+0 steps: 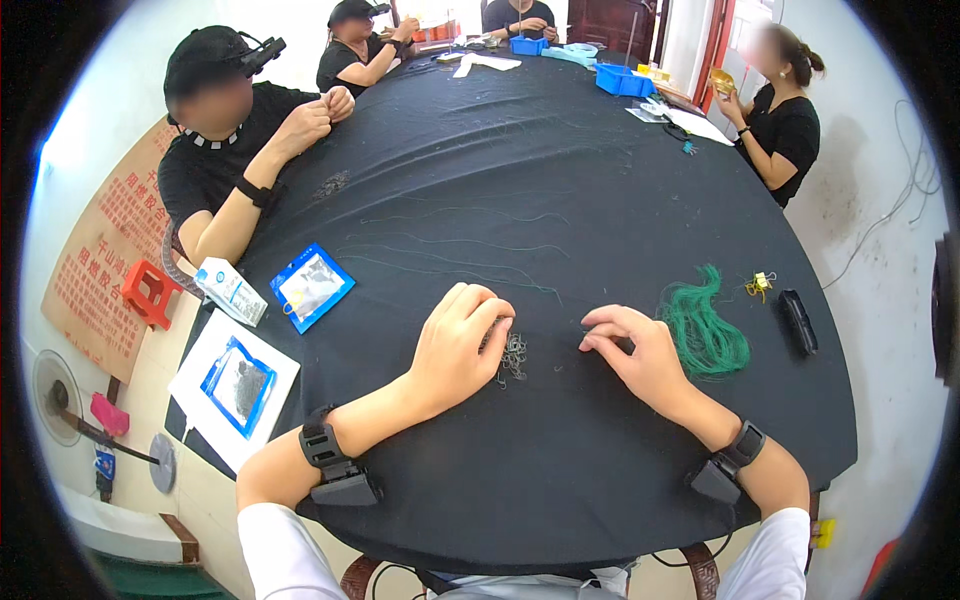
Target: The person threads small metal hooks and components onto a green line by hand at a table.
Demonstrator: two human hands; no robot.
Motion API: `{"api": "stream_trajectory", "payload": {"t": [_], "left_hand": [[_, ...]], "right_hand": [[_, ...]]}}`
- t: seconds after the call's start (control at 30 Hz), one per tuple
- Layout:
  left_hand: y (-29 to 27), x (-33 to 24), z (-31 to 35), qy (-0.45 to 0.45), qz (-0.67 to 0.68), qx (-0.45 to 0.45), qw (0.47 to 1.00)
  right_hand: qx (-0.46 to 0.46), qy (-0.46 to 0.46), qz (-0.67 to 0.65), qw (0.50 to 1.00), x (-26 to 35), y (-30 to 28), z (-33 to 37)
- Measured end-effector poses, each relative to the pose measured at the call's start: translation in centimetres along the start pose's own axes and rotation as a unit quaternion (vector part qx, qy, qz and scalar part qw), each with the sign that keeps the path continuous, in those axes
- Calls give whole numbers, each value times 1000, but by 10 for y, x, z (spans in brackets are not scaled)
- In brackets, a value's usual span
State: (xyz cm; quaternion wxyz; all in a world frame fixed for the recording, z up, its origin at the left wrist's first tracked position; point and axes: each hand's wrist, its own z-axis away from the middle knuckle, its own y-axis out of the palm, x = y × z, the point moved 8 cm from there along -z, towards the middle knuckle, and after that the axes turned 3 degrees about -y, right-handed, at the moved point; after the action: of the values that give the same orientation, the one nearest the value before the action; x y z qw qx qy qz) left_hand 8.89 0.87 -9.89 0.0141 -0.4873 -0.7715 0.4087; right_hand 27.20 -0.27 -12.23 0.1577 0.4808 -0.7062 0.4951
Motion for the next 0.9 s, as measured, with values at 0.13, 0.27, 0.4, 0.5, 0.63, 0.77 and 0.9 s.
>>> {"api": "stream_trajectory", "payload": {"t": [0.13, 0.27, 0.4, 0.5, 0.63, 0.77, 0.9], "left_hand": [[-1, 8, 3, -18, -18, -7, 1000], [-5, 13, 2, -43, 2, -15, 999], [14, -2, 1, -193, 388, 153, 888], [27, -41, 5, -251, 543, 240, 764], [37, -53, 8, -289, 597, 256, 703], [34, -44, 14, -286, 571, 257, 725], [35, -37, 28, -298, 525, 278, 747]], "right_hand": [[24, 21, -5, 999, 6, -1, -5], [10, 55, -101, 993, 14, -14, -12], [18, -15, -25, 999, 52, -31, -26], [27, -86, -69, 994, 69, -21, -25], [75, -18, -220, 973, 67, -5, -25], [28, 63, -337, 939, 55, -29, -28], [-36, 107, -420, 900, 26, -78, -22]]}}
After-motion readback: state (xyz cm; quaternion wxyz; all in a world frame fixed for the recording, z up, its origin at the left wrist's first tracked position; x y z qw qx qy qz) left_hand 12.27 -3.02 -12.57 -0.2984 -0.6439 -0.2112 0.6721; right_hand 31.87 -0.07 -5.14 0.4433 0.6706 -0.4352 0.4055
